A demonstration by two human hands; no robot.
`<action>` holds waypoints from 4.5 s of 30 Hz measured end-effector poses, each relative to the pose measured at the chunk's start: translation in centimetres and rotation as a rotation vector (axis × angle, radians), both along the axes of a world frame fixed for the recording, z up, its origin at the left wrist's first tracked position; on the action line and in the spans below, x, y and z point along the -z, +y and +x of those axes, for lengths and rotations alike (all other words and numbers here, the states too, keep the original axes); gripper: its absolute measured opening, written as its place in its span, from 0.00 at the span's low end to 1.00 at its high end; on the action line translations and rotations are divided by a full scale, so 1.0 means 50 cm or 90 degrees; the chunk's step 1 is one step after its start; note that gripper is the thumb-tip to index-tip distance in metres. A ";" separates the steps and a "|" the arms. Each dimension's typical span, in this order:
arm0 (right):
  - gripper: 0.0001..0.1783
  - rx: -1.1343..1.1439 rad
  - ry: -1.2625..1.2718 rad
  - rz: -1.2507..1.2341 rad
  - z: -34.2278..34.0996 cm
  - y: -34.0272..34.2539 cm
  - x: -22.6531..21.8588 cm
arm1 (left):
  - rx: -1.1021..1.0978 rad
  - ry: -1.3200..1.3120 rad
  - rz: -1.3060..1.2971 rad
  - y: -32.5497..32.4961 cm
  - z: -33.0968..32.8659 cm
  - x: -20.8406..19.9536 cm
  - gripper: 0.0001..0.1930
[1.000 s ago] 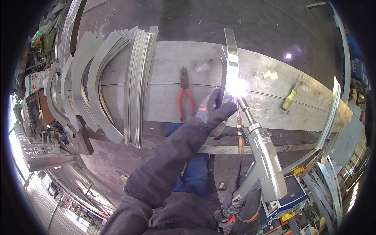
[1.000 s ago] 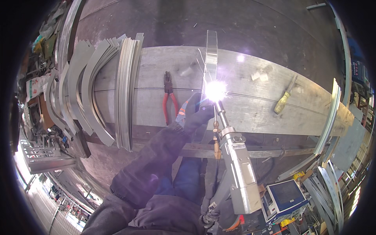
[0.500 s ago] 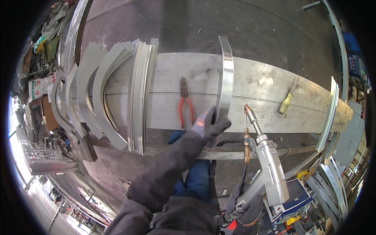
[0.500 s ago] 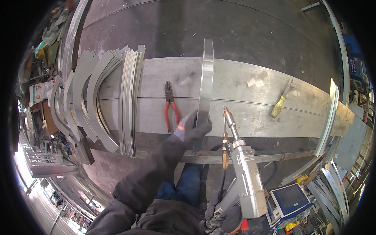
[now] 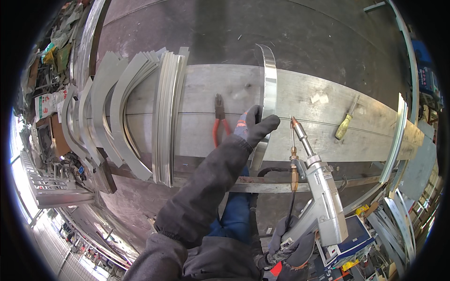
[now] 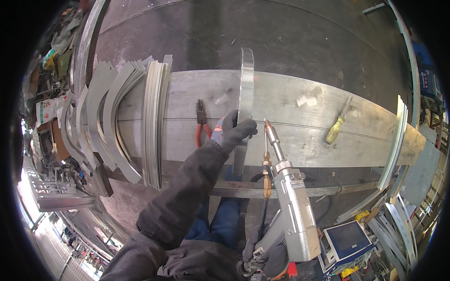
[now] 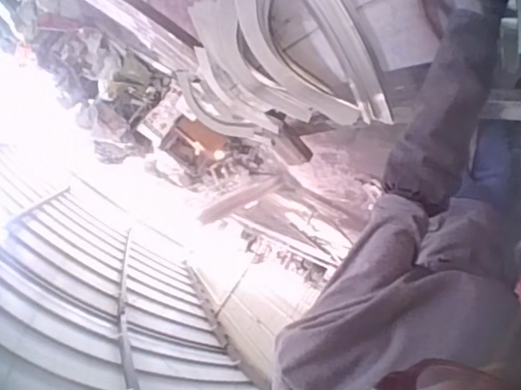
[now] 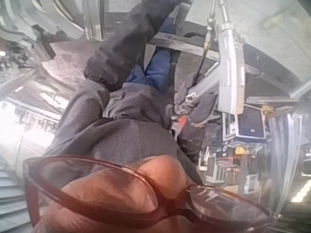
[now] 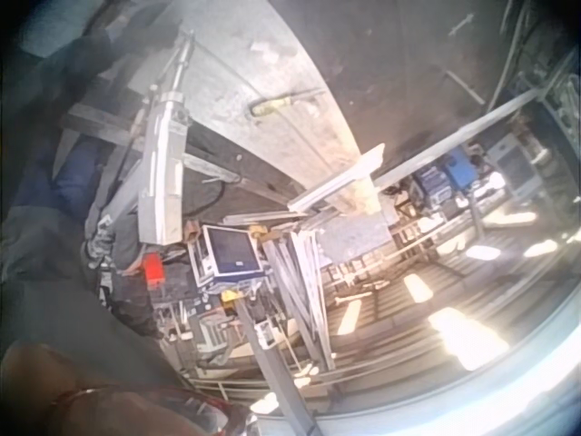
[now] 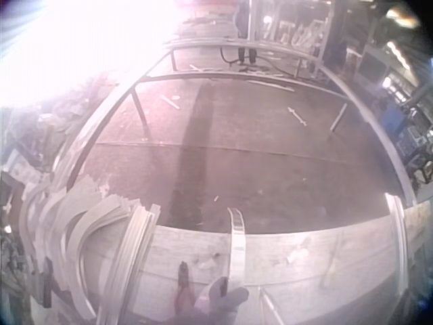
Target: The person welds curved metal pieces to a rectangular metal frame using a handheld welding torch. They repeatedly position the curved pieces, weld them in place, and inspect the joints. The work is performed on a metal workbench in a workshop.
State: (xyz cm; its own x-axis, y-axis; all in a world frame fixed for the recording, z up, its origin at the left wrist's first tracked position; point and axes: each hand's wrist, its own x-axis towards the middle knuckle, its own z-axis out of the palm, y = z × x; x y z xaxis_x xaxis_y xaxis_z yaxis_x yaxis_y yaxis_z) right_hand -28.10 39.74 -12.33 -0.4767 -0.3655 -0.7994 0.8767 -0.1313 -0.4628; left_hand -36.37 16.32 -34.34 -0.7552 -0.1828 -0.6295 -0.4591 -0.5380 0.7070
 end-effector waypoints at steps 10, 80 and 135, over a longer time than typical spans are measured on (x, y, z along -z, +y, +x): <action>0.49 0.019 -0.071 0.011 -0.030 -0.021 -0.002 | 0.067 -0.046 -0.057 0.020 0.046 -0.059 0.24; 0.51 -0.039 -0.041 0.059 0.003 -0.006 0.010 | 0.002 0.040 0.037 0.070 0.066 0.026 0.31; 0.25 -0.349 0.467 0.182 -0.212 0.029 0.060 | -0.182 0.278 0.354 -0.030 0.360 -0.625 0.27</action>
State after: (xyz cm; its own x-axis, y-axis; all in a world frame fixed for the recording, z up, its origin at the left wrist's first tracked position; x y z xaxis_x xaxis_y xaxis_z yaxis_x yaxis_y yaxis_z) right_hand -38.70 41.19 -15.33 -0.7145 -0.5236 -0.4640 0.2619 0.4148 -0.8714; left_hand -18.37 14.84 -3.10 -0.9276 -0.1529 -0.3408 0.0115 -0.9237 0.3830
